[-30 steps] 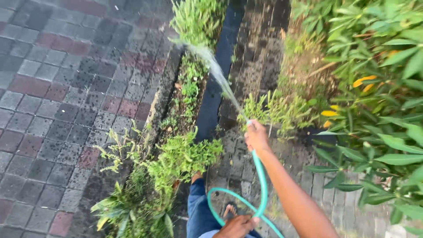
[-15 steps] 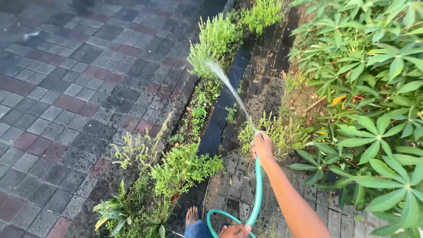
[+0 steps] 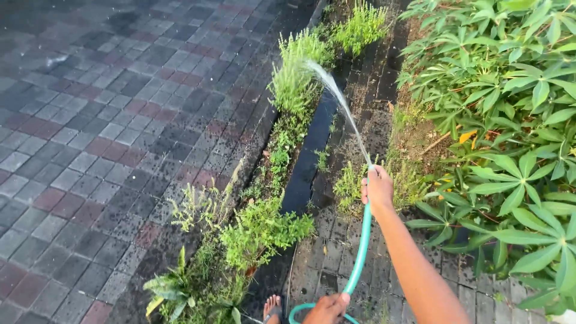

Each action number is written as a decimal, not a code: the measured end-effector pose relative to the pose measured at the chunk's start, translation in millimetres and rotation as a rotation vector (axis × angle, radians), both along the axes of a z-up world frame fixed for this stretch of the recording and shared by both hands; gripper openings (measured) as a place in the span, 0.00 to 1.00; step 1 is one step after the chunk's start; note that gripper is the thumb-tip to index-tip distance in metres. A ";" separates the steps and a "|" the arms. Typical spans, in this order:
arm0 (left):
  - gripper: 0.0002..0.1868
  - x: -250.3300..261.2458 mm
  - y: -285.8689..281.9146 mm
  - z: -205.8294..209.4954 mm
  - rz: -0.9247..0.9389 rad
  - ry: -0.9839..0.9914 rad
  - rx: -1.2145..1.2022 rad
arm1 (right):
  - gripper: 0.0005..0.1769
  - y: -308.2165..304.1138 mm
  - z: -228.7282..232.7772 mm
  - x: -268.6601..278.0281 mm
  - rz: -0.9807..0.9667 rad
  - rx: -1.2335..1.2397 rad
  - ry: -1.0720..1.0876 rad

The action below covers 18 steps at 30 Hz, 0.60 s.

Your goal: Watering garden plants using a hose while walking through the garden.

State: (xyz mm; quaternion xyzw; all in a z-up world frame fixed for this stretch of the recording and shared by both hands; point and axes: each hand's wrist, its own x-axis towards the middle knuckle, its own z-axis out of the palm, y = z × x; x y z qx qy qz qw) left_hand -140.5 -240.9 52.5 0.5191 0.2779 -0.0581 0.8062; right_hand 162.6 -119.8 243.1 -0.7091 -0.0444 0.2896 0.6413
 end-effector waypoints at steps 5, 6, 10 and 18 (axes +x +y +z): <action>0.28 -4.7 0.2 2.3 -0.038 -0.023 0.021 | 0.12 -3.4 7.3 -8.4 -0.037 -0.034 0.008; 0.28 -2.7 1.3 -0.1 -0.046 -0.046 -0.043 | 0.13 -2.5 6.8 -4.2 -0.029 -0.001 -0.002; 0.30 -3.7 10.3 20.4 -0.099 -0.005 0.050 | 0.13 -10.2 21.0 -8.6 -0.043 -0.006 0.002; 0.32 -6.4 7.8 -5.7 -0.174 -0.052 0.079 | 0.13 -25.8 13.0 -6.1 -0.041 0.054 0.009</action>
